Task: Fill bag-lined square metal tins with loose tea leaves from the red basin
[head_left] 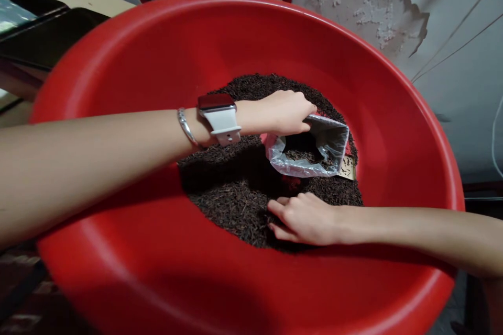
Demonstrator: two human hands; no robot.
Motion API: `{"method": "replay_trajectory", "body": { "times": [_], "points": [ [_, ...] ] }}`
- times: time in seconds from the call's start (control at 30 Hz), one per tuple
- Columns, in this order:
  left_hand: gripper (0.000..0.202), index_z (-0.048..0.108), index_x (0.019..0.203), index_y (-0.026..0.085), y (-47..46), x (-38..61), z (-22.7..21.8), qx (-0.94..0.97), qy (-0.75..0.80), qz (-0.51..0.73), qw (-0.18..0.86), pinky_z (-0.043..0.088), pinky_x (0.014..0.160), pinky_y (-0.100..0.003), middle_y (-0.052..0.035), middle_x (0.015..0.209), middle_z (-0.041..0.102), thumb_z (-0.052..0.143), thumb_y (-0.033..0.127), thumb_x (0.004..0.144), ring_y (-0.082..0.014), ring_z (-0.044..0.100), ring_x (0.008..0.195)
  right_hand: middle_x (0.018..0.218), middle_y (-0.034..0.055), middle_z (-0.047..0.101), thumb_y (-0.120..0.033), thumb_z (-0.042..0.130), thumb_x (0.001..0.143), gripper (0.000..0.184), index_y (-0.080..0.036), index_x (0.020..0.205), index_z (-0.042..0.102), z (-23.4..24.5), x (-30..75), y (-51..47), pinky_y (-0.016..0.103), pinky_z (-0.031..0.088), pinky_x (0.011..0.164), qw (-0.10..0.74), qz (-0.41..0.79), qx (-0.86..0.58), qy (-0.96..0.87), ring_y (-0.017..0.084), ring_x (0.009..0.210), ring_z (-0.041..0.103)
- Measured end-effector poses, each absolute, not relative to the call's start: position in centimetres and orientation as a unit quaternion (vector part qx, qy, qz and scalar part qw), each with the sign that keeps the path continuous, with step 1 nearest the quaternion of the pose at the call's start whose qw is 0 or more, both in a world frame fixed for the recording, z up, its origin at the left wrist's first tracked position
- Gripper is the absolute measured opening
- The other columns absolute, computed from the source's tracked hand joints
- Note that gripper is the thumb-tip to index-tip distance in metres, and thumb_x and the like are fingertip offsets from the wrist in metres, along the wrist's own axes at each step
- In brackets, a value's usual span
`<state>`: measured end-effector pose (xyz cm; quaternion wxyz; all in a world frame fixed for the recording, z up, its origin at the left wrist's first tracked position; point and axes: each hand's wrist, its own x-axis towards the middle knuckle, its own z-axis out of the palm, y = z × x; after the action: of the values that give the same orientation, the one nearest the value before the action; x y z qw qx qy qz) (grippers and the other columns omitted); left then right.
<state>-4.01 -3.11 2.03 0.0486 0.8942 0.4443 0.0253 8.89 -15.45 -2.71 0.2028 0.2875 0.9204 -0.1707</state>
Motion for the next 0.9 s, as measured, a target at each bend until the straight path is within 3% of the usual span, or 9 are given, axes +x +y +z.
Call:
{"method": "replay_trajectory", "body": {
  "times": [0.17,0.27,0.37,0.6,0.77,0.9],
  "points": [
    [0.039,0.063,0.117,0.023,-3.1,-4.0,1.9,0.891,0.450,0.027,0.051,0.044,0.076,-0.029,-0.0072,0.100,0.069,0.049,0.030,0.081,-0.0220,0.063,0.090,0.092,0.0102,0.060,-0.037,0.032,0.096,0.032,-0.014,0.107,0.052,2.2,9.3,-13.6,0.027,0.041,0.054,0.057,-0.024,0.362,0.930,0.017,0.068,0.059],
    [0.035,0.066,0.110,0.022,-2.7,-3.9,1.6,0.893,0.448,0.027,0.046,0.044,0.075,-0.030,-0.0080,0.097,0.069,0.047,0.030,0.082,-0.0228,0.063,0.089,0.102,0.0130,0.057,-0.036,0.031,0.097,0.032,-0.014,0.109,0.051,4.2,10.5,-11.7,0.034,0.046,0.070,-0.052,0.071,0.418,0.904,0.023,0.090,0.058],
    [0.034,0.067,0.108,0.021,-2.6,-3.9,1.4,0.891,0.450,0.033,0.049,0.044,0.078,-0.031,-0.0082,0.096,0.069,0.047,0.031,0.082,-0.0236,0.063,0.090,0.111,0.0140,0.054,-0.036,0.037,0.096,0.028,-0.016,0.109,0.051,4.2,11.3,-10.9,0.045,0.041,0.085,-0.118,0.153,0.404,0.894,0.029,0.109,0.049],
    [0.036,0.064,0.113,0.022,-3.3,-3.9,2.2,0.889,0.454,0.025,0.057,0.044,0.077,-0.030,-0.0077,0.093,0.068,0.050,0.029,0.081,-0.0234,0.062,0.092,0.079,0.0095,0.058,-0.022,0.038,0.095,0.021,-0.015,0.088,0.056,-1.1,10.4,-13.2,0.032,0.036,0.065,-0.001,0.135,0.187,0.973,0.020,0.080,0.049],
    [0.036,0.063,0.115,0.022,-3.5,-3.9,2.4,0.894,0.444,0.020,0.050,0.043,0.076,-0.031,-0.0076,0.093,0.068,0.048,0.029,0.082,-0.0240,0.062,0.091,0.084,0.0096,0.060,-0.011,0.033,0.095,0.023,-0.013,0.094,0.056,-2.2,10.2,-14.4,0.031,0.037,0.065,0.012,0.160,0.150,0.976,0.019,0.080,0.050],
    [0.038,0.062,0.117,0.021,-3.5,-3.9,2.4,0.896,0.442,0.016,0.049,0.043,0.074,-0.032,-0.0085,0.094,0.068,0.047,0.028,0.082,-0.0247,0.063,0.089,0.098,0.0095,0.060,-0.026,0.041,0.094,0.021,-0.015,0.105,0.056,-4.7,10.7,-14.5,0.031,0.044,0.074,0.036,0.044,0.097,0.994,0.020,0.092,0.054]
  ]
}}
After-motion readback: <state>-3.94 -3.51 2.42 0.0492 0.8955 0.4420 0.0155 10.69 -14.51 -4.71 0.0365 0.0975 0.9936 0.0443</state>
